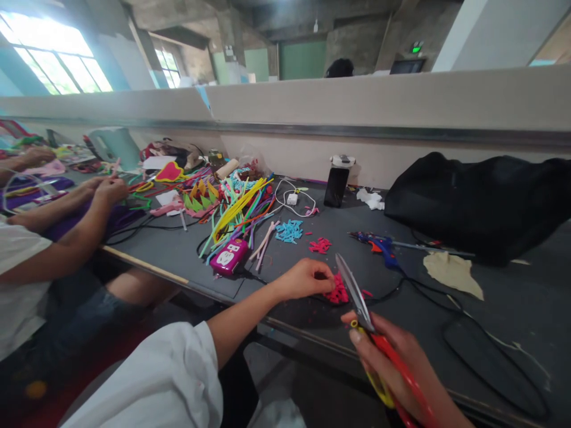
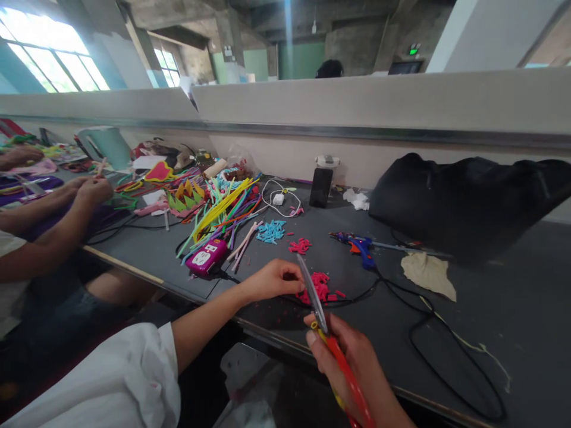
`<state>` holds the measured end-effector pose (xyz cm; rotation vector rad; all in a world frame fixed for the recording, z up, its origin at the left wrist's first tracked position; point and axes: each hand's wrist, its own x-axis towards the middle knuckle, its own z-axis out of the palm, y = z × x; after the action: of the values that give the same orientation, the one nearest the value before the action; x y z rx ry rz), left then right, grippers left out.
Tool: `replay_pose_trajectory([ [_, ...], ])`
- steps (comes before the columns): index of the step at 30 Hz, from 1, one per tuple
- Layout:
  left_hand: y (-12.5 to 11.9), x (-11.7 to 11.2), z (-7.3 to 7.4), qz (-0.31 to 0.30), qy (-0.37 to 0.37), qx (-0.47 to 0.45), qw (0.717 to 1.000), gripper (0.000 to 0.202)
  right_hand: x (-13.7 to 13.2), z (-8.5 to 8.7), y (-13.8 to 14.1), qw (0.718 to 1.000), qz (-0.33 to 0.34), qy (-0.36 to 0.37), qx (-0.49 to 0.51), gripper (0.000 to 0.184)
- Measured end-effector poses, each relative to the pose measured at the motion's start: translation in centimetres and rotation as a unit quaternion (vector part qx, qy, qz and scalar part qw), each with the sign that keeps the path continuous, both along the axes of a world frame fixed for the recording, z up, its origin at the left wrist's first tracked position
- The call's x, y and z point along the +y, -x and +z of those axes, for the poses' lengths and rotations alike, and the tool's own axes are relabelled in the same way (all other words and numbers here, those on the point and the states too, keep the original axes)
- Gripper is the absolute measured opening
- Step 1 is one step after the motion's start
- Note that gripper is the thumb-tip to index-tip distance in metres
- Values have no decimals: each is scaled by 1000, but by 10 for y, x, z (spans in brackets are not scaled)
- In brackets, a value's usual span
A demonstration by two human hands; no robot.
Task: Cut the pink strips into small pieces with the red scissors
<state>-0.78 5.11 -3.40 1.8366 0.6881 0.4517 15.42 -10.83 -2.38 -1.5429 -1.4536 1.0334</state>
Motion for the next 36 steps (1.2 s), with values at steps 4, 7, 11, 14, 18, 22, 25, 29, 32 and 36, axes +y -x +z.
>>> replay_pose_trajectory([
  [4,-2,0,1,53,159,-65,984,20,-1,-4,6,972,-5,125,199,43],
  [7,-2,1,2,69,196,-91,974,21,-2,-13,10,953,-8,172,249,42],
  [11,-2,0,1,80,237,-92,964,26,-7,-23,14,936,-35,220,272,45],
  [14,-4,-4,2,106,285,-132,943,24,-10,-22,12,953,-54,187,231,53],
  [18,-9,-13,7,133,360,-234,893,25,-7,-16,-5,991,-97,81,50,53],
  [22,-11,-23,15,136,393,-319,852,23,4,-15,-25,966,-119,-146,-174,38],
  [25,-11,-27,19,164,408,-345,829,25,11,-19,-30,927,-109,-214,-289,40],
  [29,-10,-31,21,184,412,-368,813,29,15,-24,-27,902,-98,-220,-358,45],
  [32,-9,-34,23,165,405,-384,813,27,17,-27,-24,894,-99,-222,-376,48],
  [36,-7,-37,25,144,375,-404,821,18,19,-28,-24,888,-89,-224,-392,48],
])
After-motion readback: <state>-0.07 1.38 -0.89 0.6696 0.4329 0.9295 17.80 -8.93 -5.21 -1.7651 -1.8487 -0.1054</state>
